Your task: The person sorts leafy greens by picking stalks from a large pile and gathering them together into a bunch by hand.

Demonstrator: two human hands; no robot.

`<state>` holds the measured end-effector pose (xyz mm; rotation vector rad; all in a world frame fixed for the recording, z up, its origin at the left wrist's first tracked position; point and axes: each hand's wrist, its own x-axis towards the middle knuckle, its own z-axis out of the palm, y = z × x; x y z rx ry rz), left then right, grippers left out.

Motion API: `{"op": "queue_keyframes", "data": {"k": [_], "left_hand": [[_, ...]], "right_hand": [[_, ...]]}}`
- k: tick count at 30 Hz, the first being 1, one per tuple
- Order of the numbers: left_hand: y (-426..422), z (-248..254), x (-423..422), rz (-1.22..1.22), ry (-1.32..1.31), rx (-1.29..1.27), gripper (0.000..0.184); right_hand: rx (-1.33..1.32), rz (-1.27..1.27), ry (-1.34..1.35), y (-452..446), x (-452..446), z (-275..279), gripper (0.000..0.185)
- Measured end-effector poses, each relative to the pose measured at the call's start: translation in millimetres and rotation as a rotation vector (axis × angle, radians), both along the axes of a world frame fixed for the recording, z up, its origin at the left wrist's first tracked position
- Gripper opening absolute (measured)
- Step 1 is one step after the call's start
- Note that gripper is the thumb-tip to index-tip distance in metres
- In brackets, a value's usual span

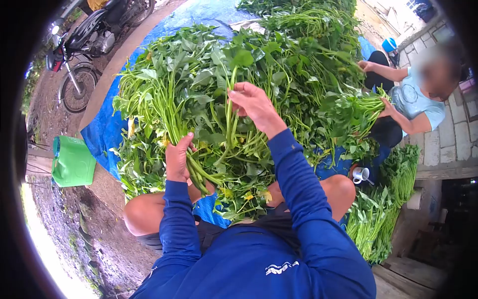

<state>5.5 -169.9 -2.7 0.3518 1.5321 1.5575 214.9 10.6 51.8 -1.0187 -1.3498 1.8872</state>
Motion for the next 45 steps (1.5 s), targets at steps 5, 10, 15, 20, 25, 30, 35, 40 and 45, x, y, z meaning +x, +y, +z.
{"op": "queue_keyframes", "data": {"k": [5,10,15,20,25,30,35,40,45], "left_hand": [[2.2,-1.9,-3.6,0.003,-0.003,-0.023,0.022],[0.6,9.2,1.6,-0.008,-0.035,-0.006,0.025],[-2.7,-6.2,-6.2,-0.045,-0.049,-0.024,0.024],[-4.7,-5.3,-7.0,0.007,-0.036,-0.033,0.024],[6.0,-8.1,-3.1,-0.043,0.001,-0.013,0.026],[1.1,-5.3,0.1,-0.072,0.041,-0.029,0.024],[2.3,-16.4,3.2,-0.018,0.051,0.016,0.027],[3.0,-19.8,7.4,-0.005,0.088,-0.025,0.038],[4.3,-22.0,11.4,-0.055,-0.007,-0.029,0.053]], "right_hand": [[0.021,0.022,0.017,7.0,-8.0,45.1,0.018],[-0.278,0.039,0.260,-5.1,4.9,55.2,0.022],[-0.448,0.177,0.030,-22.4,24.6,-18.0,0.047],[-0.323,0.150,0.118,-74.2,34.1,42.1,0.060],[-0.044,0.153,-0.035,-63.2,43.4,63.3,0.064],[0.114,0.040,-0.143,-62.2,32.4,101.8,0.068],[0.377,-0.055,-0.249,-49.7,16.2,125.5,0.066],[0.422,-0.030,-0.487,-39.7,-20.2,114.7,0.065],[0.081,0.245,-0.282,-49.4,-78.0,20.3,0.071]]}}
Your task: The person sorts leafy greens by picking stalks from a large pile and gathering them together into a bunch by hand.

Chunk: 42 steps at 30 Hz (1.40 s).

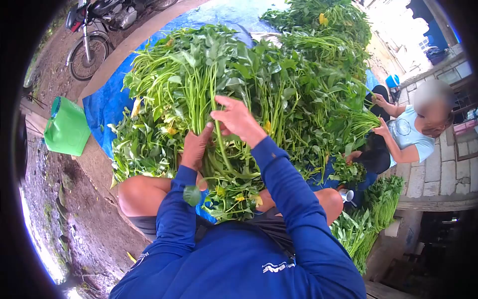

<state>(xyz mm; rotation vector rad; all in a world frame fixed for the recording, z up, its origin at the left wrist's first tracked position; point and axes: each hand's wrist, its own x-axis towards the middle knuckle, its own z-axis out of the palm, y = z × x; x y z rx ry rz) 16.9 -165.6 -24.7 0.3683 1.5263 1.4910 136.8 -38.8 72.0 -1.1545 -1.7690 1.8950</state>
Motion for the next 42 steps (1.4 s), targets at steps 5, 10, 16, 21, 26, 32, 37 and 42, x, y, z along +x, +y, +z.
{"op": "queue_keyframes", "data": {"k": [5,10,16,21,26,32,37,42], "left_hand": [[-6.0,-12.4,-5.4,-0.045,-0.021,0.123,0.052],[-2.4,-19.2,2.3,-0.094,-0.107,0.164,0.037],[0.5,-11.9,-5.0,0.026,-0.238,0.085,0.022],[4.4,0.1,8.2,0.054,-0.279,0.111,0.020],[3.0,-0.7,-9.4,0.109,-0.195,0.038,0.017],[-2.9,28.1,-41.8,0.133,0.043,0.059,0.018],[3.3,25.4,-36.2,0.153,0.047,0.050,0.017],[2.0,20.5,-27.6,0.112,0.016,0.059,0.018]], "right_hand": [[-0.053,-0.022,0.112,1.4,-20.3,-50.7,0.076],[0.351,0.031,-0.044,-3.6,-17.4,-48.1,0.060],[0.916,0.390,-0.052,-95.5,62.1,-7.5,0.051],[1.179,0.199,0.032,-133.1,65.0,-29.0,0.020],[1.074,0.297,0.187,-157.3,107.1,-34.8,0.035],[0.485,0.439,-0.209,-155.3,162.5,-84.9,0.045],[0.284,-0.445,-0.281,-44.8,112.6,-162.9,0.028],[0.416,-0.451,-0.584,-10.9,80.1,-200.5,0.027]]}}
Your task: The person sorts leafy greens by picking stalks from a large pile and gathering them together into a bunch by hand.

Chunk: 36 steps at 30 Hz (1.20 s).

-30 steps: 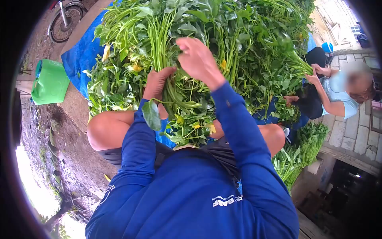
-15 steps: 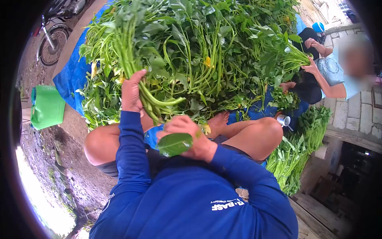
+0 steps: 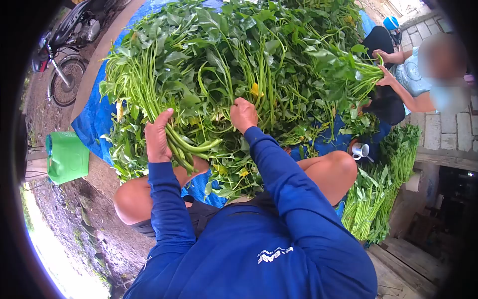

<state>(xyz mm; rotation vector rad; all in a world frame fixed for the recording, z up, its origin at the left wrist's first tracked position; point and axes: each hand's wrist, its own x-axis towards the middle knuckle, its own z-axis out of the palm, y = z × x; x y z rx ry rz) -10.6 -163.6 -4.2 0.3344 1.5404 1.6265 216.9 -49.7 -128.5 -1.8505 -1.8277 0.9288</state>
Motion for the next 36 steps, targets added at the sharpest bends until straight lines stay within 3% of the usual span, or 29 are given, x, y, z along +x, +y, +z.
{"op": "queue_keyframes", "data": {"k": [3,7,8,11,12,15,20,24,31,35,36], "left_hand": [[-5.0,-4.3,-2.4,-0.011,0.000,-0.025,0.017],[-1.9,0.5,3.7,-0.041,-0.046,-0.039,0.019],[-2.6,1.9,4.1,-0.049,-0.049,-0.043,0.019],[-5.2,5.7,5.0,-0.042,-0.035,-0.035,0.019],[-5.1,5.9,6.4,-0.041,-0.028,-0.029,0.018],[-6.9,-2.7,7.0,-0.045,-0.001,-0.018,0.019],[-5.3,-11.1,3.6,-0.065,-0.015,-0.053,0.022],[-1.2,-7.9,16.4,-0.089,-0.054,0.022,0.025],[0.3,-17.3,39.4,-0.093,-0.154,0.081,0.037],[-3.6,-33.4,51.3,-0.063,-0.244,0.132,0.032],[-4.7,-47.9,48.3,-0.113,-0.352,0.088,0.033]], "right_hand": [[0.065,0.055,0.173,2.8,8.7,1.5,0.025],[-0.029,0.116,0.214,-1.1,10.7,2.5,0.029],[-0.052,0.172,0.245,0.5,11.6,2.9,0.038],[-0.125,0.135,0.421,1.7,6.0,35.4,0.042],[-0.273,0.085,0.564,11.2,6.0,26.4,0.044],[-0.486,0.145,0.573,19.7,12.0,97.6,0.033],[-0.154,0.290,0.590,8.9,20.3,167.0,0.024],[0.124,0.159,0.671,-2.5,18.8,204.1,0.030],[0.786,0.235,0.225,-3.0,-2.7,247.5,0.025],[0.676,0.290,0.181,-18.7,-49.8,219.6,0.023],[0.407,0.359,0.123,-24.7,-60.8,206.8,0.024]]}}
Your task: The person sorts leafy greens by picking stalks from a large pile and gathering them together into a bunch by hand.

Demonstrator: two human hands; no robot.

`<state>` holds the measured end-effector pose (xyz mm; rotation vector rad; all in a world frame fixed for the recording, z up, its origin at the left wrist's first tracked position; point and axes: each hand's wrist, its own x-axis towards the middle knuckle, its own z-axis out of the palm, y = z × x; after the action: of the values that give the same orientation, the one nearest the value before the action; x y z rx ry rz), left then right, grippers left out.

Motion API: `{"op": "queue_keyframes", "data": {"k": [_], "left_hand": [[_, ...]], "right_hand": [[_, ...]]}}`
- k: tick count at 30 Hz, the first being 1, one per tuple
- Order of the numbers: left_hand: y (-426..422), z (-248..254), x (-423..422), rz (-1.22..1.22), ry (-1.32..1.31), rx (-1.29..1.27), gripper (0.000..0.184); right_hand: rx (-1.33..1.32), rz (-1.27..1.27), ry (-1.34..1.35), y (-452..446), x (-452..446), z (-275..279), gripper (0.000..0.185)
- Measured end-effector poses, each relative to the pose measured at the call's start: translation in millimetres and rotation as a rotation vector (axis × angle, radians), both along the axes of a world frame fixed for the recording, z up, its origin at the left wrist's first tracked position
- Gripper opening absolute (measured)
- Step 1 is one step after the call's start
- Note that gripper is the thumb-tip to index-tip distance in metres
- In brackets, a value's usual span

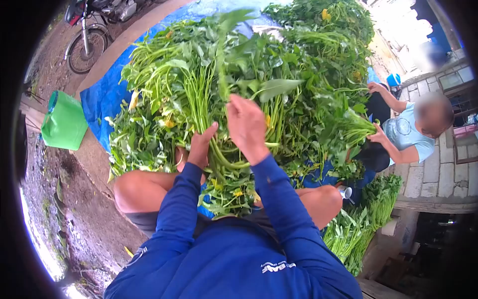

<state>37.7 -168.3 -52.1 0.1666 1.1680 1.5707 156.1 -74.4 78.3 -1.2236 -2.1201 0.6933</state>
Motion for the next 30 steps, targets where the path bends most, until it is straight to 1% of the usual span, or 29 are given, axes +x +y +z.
{"op": "queue_keyframes", "data": {"k": [1,2,3,4,5,7,8,11,12,13,15,16,17,19,20,21,22,23,25,26,27,30], "left_hand": [[-2.1,-17.6,-2.8,-0.061,-0.106,-0.044,0.033],[-1.1,-21.9,0.3,-0.059,-0.300,0.092,0.035],[-2.2,-27.5,0.1,-0.108,-0.426,0.144,0.039],[-2.3,-35.5,-2.4,-0.139,-0.473,0.146,0.043],[-3.6,-41.5,-5.3,-0.167,-0.521,0.146,0.047],[-5.5,-44.9,-4.0,-0.110,-0.521,0.126,0.044],[-3.9,-46.0,-0.8,-0.094,-0.518,0.118,0.043],[-0.1,-43.0,17.7,0.209,-0.152,0.160,0.047],[2.1,-47.5,20.5,0.229,-0.088,0.092,0.042],[0.0,-51.5,15.9,0.108,-0.172,0.061,0.038],[-1.9,-59.5,-2.1,-0.130,-0.344,0.001,0.032],[-1.8,-48.4,-3.7,-0.061,-0.282,-0.054,0.025],[-3.1,-61.4,-13.1,-0.030,-0.307,-0.015,0.025],[-6.3,-43.5,-22.0,-0.009,-0.164,-0.010,0.022],[-6.6,-25.1,-25.8,-0.081,-0.193,-0.038,0.019],[-8.2,-10.6,-32.7,-0.090,-0.151,-0.091,0.018],[-10.6,-4.2,-40.0,-0.091,-0.152,-0.086,0.019],[-12.8,1.1,-46.8,-0.096,-0.149,-0.083,0.019],[-11.5,16.3,-51.6,-0.044,-0.165,-0.107,0.021],[-10.6,21.2,-53.4,-0.076,-0.228,-0.025,0.019],[-10.5,27.6,-55.2,-0.108,-0.294,0.056,0.017],[-11.4,43.1,-55.9,-0.128,-0.442,0.128,0.015]], "right_hand": [[-0.253,0.061,-0.119,-8.3,-7.9,-16.7,0.026],[-0.277,0.102,-0.053,-15.3,-11.0,-47.8,0.028],[-0.290,0.144,0.017,-17.3,-12.1,-83.5,0.030],[-0.334,0.144,0.088,-18.3,-11.2,-112.9,0.034],[-0.299,0.194,0.014,-14.9,-14.8,-119.5,0.036],[-0.256,0.260,-0.134,-24.5,-11.1,-116.7,0.041],[-0.206,0.180,-0.106,-35.0,-6.6,-115.6,0.047],[-0.465,-0.083,0.192,-51.2,-12.5,-109.4,0.049],[-0.507,-0.112,0.200,-56.3,-14.6,-112.7,0.052],[-0.449,-0.083,0.291,-63.7,-19.1,-120.6,0.054],[-0.429,-0.068,0.275,-74.5,-17.2,-125.2,0.055],[-0.538,-0.007,0.266,-76.6,-12.2,-110.7,0.055],[-0.548,0.069,0.384,-83.7,-4.4,-105.9,0.055],[-0.545,0.237,0.631,-97.4,10.2,-95.1,0.056],[-0.654,0.232,0.585,-95.8,30.6,-62.9,0.053],[-0.691,0.171,0.637,-86.5,51.4,-66.3,0.044],[-0.731,0.086,0.694,-75.6,74.3,-60.7,0.031],[-0.754,-0.065,0.739,-64.8,94.6,-63.8,0.021],[-0.646,-0.259,0.633,-47.6,126.2,-66.0,0.019],[-0.624,-0.288,0.648,-43.5,137.0,-66.5,0.018],[-0.602,-0.317,0.660,-41.7,144.9,-63.4,0.017],[-0.645,-0.270,0.654,-42.8,154.5,-56.4,0.017]]}}
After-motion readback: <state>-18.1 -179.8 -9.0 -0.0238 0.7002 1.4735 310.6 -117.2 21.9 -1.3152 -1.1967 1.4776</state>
